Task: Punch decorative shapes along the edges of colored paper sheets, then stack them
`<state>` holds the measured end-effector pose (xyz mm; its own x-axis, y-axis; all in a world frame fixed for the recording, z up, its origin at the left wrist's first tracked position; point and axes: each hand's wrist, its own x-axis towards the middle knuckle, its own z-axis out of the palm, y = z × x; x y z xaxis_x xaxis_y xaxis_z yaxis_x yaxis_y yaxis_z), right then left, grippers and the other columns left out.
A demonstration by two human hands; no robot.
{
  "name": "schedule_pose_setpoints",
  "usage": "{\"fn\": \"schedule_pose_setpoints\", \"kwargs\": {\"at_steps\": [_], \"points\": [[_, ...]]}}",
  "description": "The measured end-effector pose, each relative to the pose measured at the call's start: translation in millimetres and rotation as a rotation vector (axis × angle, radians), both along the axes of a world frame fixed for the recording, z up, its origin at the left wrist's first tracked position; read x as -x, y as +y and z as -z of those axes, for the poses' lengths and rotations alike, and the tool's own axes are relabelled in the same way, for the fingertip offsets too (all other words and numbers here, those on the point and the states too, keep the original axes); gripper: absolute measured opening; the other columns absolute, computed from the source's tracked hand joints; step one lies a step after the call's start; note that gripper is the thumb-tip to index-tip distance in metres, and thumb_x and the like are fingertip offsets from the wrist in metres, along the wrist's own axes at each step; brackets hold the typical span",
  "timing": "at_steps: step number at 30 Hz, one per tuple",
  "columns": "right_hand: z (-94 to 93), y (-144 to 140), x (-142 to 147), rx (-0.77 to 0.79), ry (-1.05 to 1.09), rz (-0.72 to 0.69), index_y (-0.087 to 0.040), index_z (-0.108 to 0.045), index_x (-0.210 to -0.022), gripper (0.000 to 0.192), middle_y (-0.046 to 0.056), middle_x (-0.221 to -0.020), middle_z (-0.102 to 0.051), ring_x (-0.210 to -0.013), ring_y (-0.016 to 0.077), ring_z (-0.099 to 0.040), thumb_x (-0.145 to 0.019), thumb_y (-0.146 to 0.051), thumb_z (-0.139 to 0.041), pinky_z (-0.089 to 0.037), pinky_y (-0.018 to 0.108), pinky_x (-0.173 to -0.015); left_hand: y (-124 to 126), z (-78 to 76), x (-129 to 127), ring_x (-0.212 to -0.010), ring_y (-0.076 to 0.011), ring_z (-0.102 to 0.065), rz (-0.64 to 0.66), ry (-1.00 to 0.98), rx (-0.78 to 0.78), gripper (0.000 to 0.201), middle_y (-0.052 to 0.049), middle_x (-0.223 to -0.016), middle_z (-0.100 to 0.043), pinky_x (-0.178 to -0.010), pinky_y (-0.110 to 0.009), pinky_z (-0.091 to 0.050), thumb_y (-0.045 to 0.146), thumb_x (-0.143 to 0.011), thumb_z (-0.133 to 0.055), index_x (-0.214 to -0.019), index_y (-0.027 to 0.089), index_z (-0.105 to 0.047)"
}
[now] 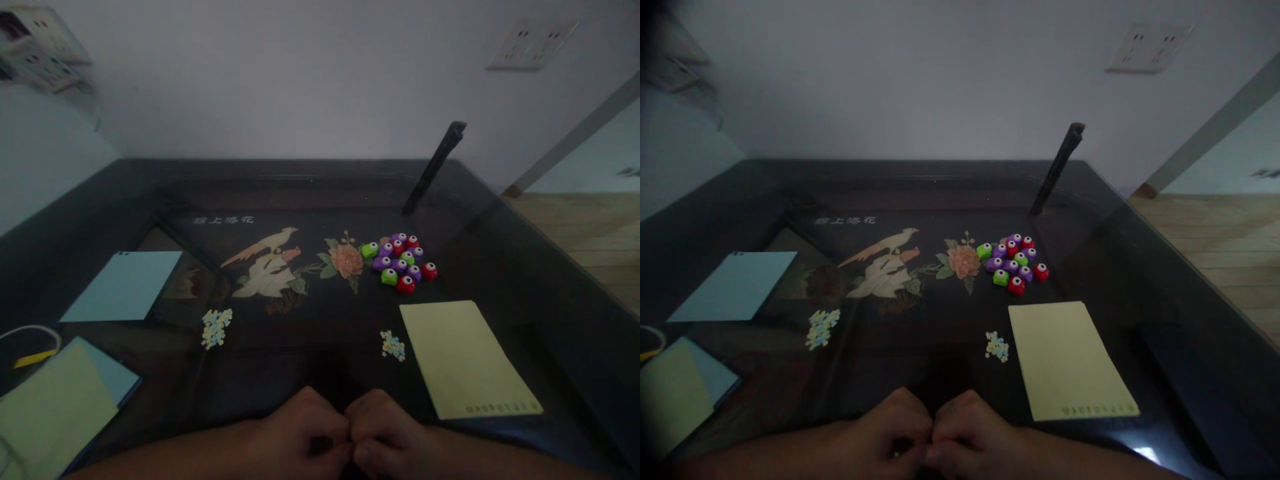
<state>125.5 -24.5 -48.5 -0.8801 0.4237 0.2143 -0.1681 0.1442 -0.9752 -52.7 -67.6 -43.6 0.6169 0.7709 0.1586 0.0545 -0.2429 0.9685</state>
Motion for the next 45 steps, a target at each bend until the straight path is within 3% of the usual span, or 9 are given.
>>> {"fn": "schedule_pose_setpoints", "kwargs": {"at_steps": [8, 15, 26, 45], "points": [[9.1, -0.1, -3.8, -0.007, 0.005, -0.003, -0.02, -0.035, -0.052, 0.054, -0.005, -0.047, -0.033, -0.045, 0.0074, -0.036, -0.091, -0.056, -0.041, -0.029, 0.021, -0.046, 1.1, 5.6, -0.9, -0.046, -0.0053, -0.035, 0.031, 0.047, 0.029, 0.028, 0.007, -0.051, -0.034, -0.044, -0.017, -0.026, 0.019, -0.083, -0.049, -0.057, 0.017, -0.039], [10.4, -0.1, -2.4, -0.041, 0.017, 0.008, -0.019, -0.035, -0.05, 0.053, -0.006, -0.045, -0.031, -0.043, 0.0063, -0.035, -0.091, -0.049, -0.047, -0.028, 0.019, -0.044, 5.2, 0.4, 2.1, -0.046, -0.0061, -0.035, 0.116, 0.069, 0.029, 0.028, 0.006, -0.051, -0.034, -0.045, -0.018, -0.027, 0.018, -0.084, -0.049, -0.058, 0.018, -0.038], [5.9, -0.4, -1.4, -0.056, 0.023, 0.008, -0.016, -0.05, -0.049, 0.05, -0.004, -0.044, -0.043, -0.047, 0.0073, -0.048, -0.092, -0.042, -0.05, -0.037, 0.018, -0.05, 4.8, -4.8, 1.3, -0.045, -0.0053, -0.033, 0.074, 0.041, 0.041, 0.031, 0.007, -0.05, -0.033, -0.045, -0.018, -0.025, 0.02, -0.082, -0.053, -0.056, 0.017, -0.037], [-0.2, 0.8, -3.5, -0.107, -0.041, -0.003, -0.017, -0.051, -0.05, 0.051, -0.003, -0.047, -0.045, -0.05, 0.0082, -0.049, -0.094, -0.043, -0.046, -0.039, 0.019, -0.052, 5.3, -6.4, 2.1, -0.046, -0.0058, -0.036, 0.077, 0.076, 0.015, 0.028, 0.007, -0.052, -0.035, -0.046, -0.018, -0.028, 0.017, -0.081, -0.052, -0.056, 0.017, -0.04]]}}
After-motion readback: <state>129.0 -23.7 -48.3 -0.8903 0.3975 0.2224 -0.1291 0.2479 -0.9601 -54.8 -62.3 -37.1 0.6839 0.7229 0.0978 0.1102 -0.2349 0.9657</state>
